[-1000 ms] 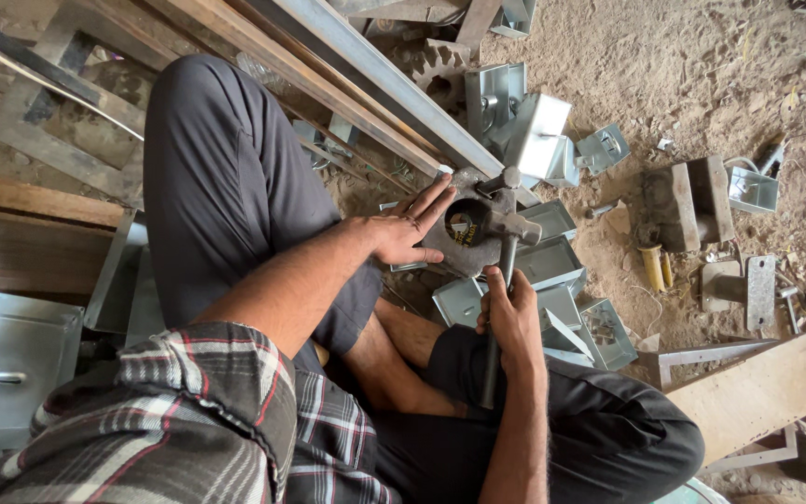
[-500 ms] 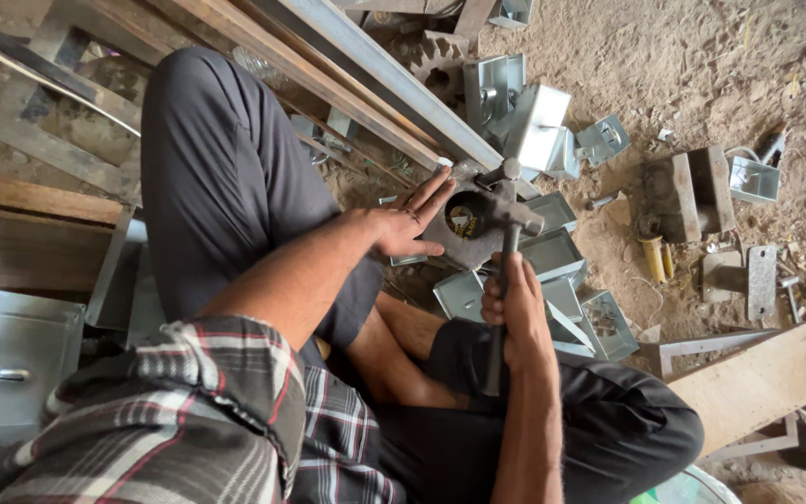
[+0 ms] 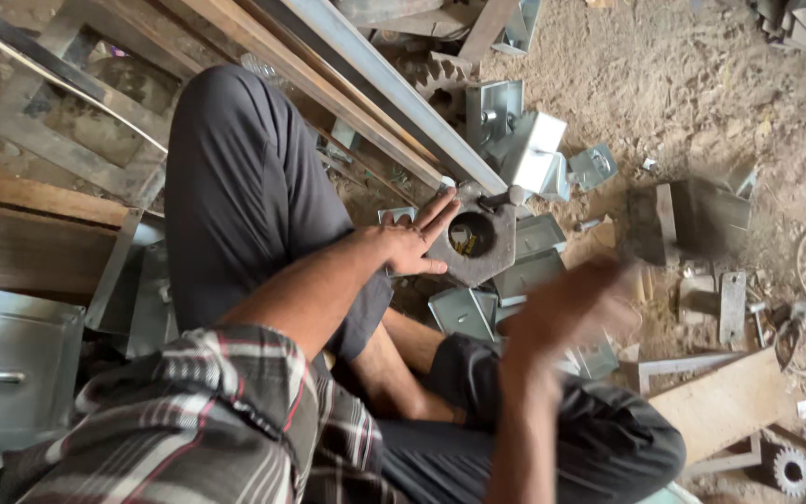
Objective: The person is hammering a large metal nut and several small metal brackets using a hammer while holding them by hand against a metal rail.
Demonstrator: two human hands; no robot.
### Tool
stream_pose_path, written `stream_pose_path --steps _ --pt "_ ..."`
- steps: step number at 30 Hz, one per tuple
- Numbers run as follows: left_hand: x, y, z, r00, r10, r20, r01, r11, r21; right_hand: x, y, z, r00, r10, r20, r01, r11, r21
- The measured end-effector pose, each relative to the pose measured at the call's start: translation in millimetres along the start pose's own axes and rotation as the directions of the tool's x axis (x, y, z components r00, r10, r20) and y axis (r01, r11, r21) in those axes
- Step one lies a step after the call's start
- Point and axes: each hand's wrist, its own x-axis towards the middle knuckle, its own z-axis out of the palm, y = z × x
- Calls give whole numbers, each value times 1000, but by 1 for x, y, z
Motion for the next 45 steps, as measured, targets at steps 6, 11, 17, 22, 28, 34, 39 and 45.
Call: stream_pose_path --steps 6,11,17,22,28,34,39,45 --pt "-9 -17 20 982 93 -167 -89 996 29 -17 -10 61 946 100 310 -103 995 -5" --pt "22 -17 22 995 31 -97 -33 999 -18 -9 -24 26 830 342 440 -429 896 114" --pt "24 -15 23 997 37 -74 -37 999 1 -12 -43 19 797 422 431 -507 856 99" --pt "23 -11 24 988 106 -110 -103 994 29 1 -34 13 782 404 475 -508 855 109" --pt "19 -16 35 984 113 -139 -119 992 -38 24 -9 -59 983 177 56 -176 984 -13" --pt "19 -23 21 995 65 -71 -68 997 -46 2 -58 14 722 373 583 -438 898 -33" --pt "17 -20 33 951 146 -271 -159 987 -25 -16 -57 34 759 260 596 -344 938 29" --pt "19 -13 17 991 58 -121 -62 998 -33 -30 -48 23 844 201 496 -247 968 28"
